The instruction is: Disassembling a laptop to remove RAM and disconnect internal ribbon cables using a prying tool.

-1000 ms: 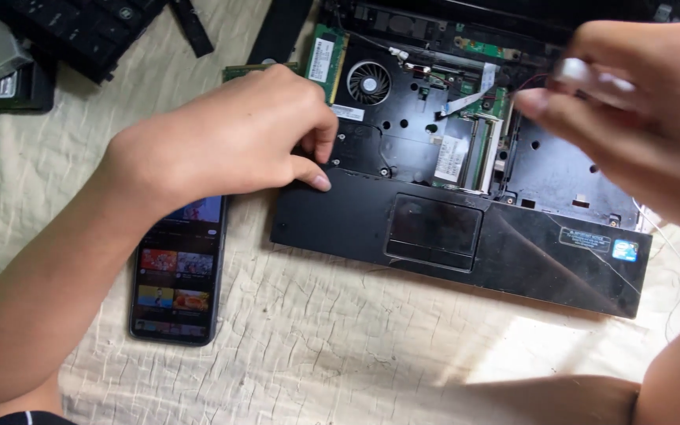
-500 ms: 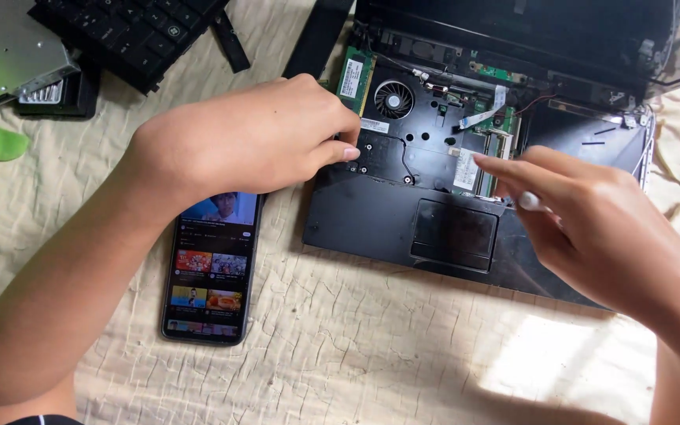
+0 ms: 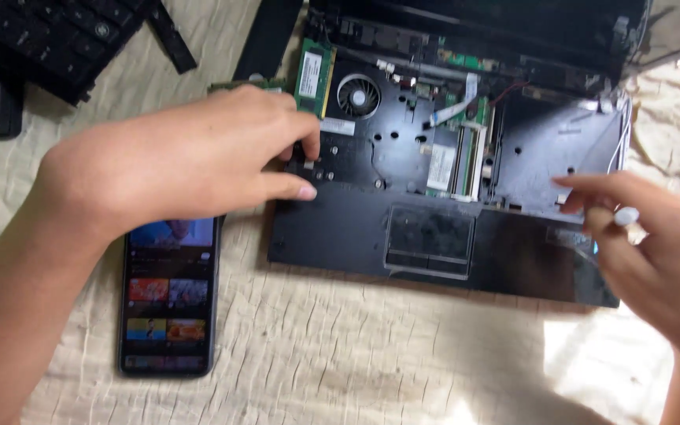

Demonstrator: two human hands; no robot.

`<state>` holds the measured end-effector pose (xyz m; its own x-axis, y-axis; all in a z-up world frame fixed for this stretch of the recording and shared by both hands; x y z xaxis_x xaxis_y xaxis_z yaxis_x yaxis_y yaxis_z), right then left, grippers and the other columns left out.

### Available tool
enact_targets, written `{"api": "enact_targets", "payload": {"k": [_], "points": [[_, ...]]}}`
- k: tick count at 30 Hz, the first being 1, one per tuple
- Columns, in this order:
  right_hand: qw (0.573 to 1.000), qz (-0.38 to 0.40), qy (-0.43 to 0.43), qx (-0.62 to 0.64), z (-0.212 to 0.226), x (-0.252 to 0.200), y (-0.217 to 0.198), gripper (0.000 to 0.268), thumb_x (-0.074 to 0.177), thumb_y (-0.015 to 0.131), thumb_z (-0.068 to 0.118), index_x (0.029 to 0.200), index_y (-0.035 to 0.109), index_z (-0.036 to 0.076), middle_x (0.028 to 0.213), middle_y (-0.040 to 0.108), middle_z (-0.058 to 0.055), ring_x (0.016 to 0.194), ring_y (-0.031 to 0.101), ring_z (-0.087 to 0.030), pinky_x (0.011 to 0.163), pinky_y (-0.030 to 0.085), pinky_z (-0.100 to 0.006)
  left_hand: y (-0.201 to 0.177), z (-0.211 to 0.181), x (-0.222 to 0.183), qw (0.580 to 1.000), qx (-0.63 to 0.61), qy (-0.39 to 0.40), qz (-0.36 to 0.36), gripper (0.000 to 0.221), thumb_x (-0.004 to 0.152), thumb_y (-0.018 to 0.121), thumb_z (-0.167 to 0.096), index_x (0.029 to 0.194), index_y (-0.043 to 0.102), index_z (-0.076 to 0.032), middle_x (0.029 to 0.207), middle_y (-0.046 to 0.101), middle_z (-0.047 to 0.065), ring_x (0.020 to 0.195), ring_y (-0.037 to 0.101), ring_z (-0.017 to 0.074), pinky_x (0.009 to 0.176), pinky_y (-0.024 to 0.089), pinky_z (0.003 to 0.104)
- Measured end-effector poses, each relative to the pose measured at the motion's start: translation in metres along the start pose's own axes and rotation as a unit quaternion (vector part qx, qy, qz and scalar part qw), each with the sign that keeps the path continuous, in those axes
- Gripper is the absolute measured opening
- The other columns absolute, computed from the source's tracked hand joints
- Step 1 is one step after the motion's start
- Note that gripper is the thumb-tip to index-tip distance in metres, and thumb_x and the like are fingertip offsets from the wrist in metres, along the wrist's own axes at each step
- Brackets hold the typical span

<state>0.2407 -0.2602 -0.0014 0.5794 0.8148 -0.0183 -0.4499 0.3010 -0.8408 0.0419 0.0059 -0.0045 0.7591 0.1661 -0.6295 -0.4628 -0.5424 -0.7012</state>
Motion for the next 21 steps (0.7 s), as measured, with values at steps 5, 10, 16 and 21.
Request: {"api": "enact_targets", "payload": {"k": [5,10,16,21], "points": [[0.994,0.015,-0.065,-0.085,0.006,-0.001,0.011,0.029,0.091,0.051,-0.011,0.100,0.072,0.007,0.087,0.071,-0.003,0.079,0.065,-0.013,0.073,0.048,-0.026,0.003,0.008,0.003,0.999,-0.020,-0.042,0.026,0.033,0.097,0.061,-0.049,0.123,0.065,-0.029,0.115,0.066,-0.007,0.114,0.061,0.0116,0.094,0.049,0.033],[0.992,0.025,-0.083,-0.088,0.008,-0.004,0.016,0.025,0.092,0.048,-0.011,0.087,0.066,0.004,0.082,0.065,-0.003,0.064,0.053,-0.012,0.060,0.041,-0.024,0.011,0.015,0.017,0.999,-0.001,-0.030,0.024,0.030,0.096,0.063,-0.052,0.117,0.065,-0.030,0.112,0.064,-0.008,0.104,0.065,0.0157,0.089,0.051,0.035],[0.985,0.056,-0.082,-0.144,0.000,-0.009,0.024,0.022,0.091,0.051,-0.003,0.085,0.063,0.015,0.079,0.060,0.004,0.050,0.043,-0.015,0.056,0.040,-0.027,0.015,0.024,0.023,0.997,-0.004,-0.069,0.018,0.031,0.094,0.061,-0.055,0.118,0.066,-0.036,0.114,0.067,-0.015,0.110,0.068,0.0072,0.092,0.055,0.035],[0.974,0.050,-0.119,-0.187,0.001,-0.013,0.028,0.019,0.090,0.053,0.000,0.085,0.062,0.016,0.075,0.055,0.001,0.058,0.048,-0.022,0.060,0.043,-0.032,0.017,0.027,0.024,0.998,-0.003,-0.064,0.014,0.031,0.093,0.064,-0.055,0.118,0.066,-0.037,0.114,0.067,-0.017,0.111,0.068,0.0037,0.092,0.056,0.033]]}}
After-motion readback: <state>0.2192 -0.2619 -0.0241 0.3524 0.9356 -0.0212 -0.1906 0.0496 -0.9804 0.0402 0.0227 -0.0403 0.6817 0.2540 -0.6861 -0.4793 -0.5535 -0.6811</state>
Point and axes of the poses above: each hand's wrist, its own x-axis towards the middle knuckle, its own y-axis out of the palm, z = x × y, the point moved 8 cm from there along x, towards the middle knuckle
